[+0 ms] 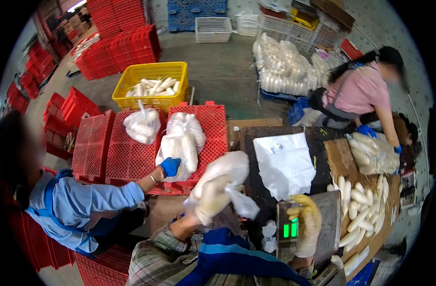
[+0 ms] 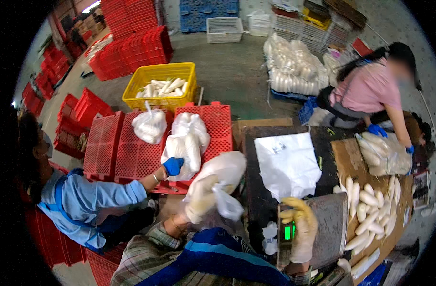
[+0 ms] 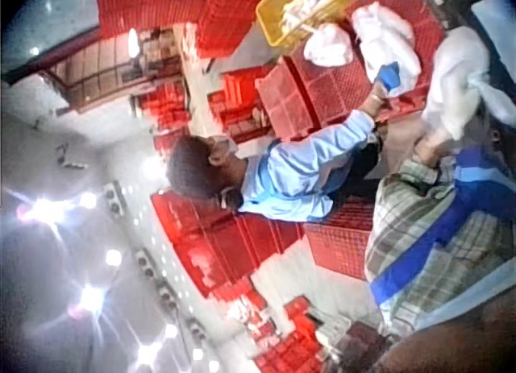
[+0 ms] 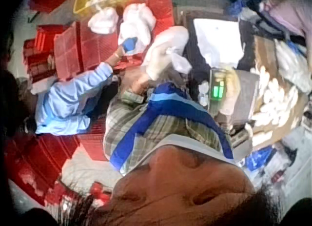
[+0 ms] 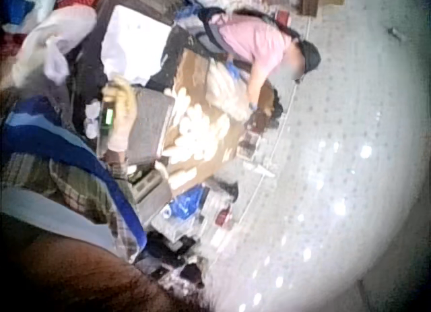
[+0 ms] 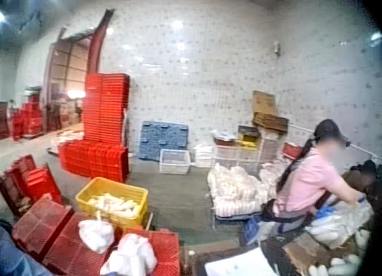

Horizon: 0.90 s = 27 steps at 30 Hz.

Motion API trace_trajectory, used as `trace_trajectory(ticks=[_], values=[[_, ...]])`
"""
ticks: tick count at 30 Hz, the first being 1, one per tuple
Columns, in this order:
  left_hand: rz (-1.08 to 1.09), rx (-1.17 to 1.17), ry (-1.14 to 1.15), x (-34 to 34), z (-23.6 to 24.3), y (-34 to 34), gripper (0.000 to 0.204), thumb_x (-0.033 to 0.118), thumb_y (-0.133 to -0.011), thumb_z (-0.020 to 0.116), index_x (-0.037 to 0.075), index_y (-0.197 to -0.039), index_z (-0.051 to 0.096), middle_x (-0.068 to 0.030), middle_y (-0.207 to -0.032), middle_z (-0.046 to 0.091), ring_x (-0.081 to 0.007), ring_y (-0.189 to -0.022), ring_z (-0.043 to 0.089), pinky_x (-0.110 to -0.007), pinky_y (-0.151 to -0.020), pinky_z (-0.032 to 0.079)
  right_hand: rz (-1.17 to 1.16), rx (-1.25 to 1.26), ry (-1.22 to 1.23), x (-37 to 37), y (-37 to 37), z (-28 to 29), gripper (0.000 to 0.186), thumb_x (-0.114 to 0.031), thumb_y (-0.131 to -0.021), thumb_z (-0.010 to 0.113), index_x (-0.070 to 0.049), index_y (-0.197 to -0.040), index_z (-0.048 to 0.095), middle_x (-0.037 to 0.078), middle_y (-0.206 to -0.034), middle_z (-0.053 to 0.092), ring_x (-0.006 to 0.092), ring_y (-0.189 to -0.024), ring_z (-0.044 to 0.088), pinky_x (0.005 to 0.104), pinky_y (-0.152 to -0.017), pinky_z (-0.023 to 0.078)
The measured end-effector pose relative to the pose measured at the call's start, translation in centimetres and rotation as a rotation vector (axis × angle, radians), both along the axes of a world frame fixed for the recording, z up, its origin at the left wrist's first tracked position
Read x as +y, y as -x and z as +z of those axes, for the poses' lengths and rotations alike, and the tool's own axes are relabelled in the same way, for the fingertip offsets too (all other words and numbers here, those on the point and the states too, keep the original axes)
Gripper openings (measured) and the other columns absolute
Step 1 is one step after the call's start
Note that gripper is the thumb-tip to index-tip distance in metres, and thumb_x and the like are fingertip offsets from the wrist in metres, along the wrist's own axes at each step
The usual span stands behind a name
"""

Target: The person places white radishes into a plastic bag on a digital scale, adjusts the count to reach a target weight, and then removes the bag to place it into a red crate. The process repeats with new bags and radishes.

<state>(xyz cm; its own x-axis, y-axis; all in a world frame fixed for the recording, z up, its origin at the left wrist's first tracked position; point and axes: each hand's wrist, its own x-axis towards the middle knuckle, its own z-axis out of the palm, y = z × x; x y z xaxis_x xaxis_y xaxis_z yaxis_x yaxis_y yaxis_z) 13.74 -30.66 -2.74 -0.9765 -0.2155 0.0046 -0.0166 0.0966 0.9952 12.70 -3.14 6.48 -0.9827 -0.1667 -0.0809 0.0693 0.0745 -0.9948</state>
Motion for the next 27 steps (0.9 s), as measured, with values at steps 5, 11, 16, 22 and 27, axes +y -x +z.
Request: trace_trajectory(ticks=[5,11,16,22,27], values=[[0.406,-0.027,-0.458,-6.9,-2.0,-3.9,0.012,0.004,-0.094,0.059,-0.001,-0.103,0.063,-0.0035,-0.088,0.067,-0.0097,-0.082,0.062,-0.024,-0.071,0.052,0.392,-0.085,0.01,-6.1,2.3,-1.2,0.032,-0.016,-0.1,0.046,0.004,-0.12,0.06,0.014,-0.117,0.067,0.0171,-0.092,0.068,0.0256,-0.078,0.052],[0.815,-0.179,-0.329,-16.6,-9.7,-6.9,0.015,0.013,-0.088,0.069,0.002,-0.098,0.07,0.0015,-0.086,0.065,-0.0085,-0.076,0.057,-0.026,-0.07,0.049,0.426,-0.22,-0.035,-8.1,3.4,-4.4,0.038,-0.025,-0.101,0.047,0.005,-0.119,0.06,0.015,-0.117,0.067,0.0177,-0.09,0.068,0.0262,-0.075,0.052],[1.041,-0.272,-0.039,-29.4,-14.8,-8.3,0.02,0.006,-0.082,0.073,0.002,-0.102,0.069,0.0024,-0.087,0.065,-0.0093,-0.075,0.057,-0.026,-0.068,0.048,0.326,-0.314,-0.001,-7.1,4.7,-7.0,0.032,-0.021,-0.101,0.048,0.002,-0.118,0.063,0.012,-0.115,0.069,0.0156,-0.09,0.067,0.0252,-0.075,0.052],[1.292,-0.118,-0.019,-41.7,-21.0,-7.1,0.029,0.002,-0.086,0.063,-0.005,-0.115,0.062,-0.0067,-0.101,0.069,-0.0177,-0.083,0.062,-0.031,-0.079,0.05,0.234,-0.296,-0.039,-7.4,4.8,-6.9,0.032,-0.023,-0.1,0.05,0.0,-0.117,0.065,0.01,-0.112,0.07,0.0148,-0.087,0.067,0.0252,-0.073,0.051],[1.207,-0.12,-0.082,-37.0,-21.0,-1.6,0.036,0.007,-0.089,0.059,-0.004,-0.123,0.059,-0.0104,-0.112,0.065,-0.0191,-0.098,0.059,-0.032,-0.087,0.049,0.208,-0.291,-0.059,-8.7,4.7,-5.4,0.031,-0.021,-0.101,0.049,0.001,-0.118,0.065,0.01,-0.111,0.07,0.0138,-0.088,0.066,0.0242,-0.073,0.051]])
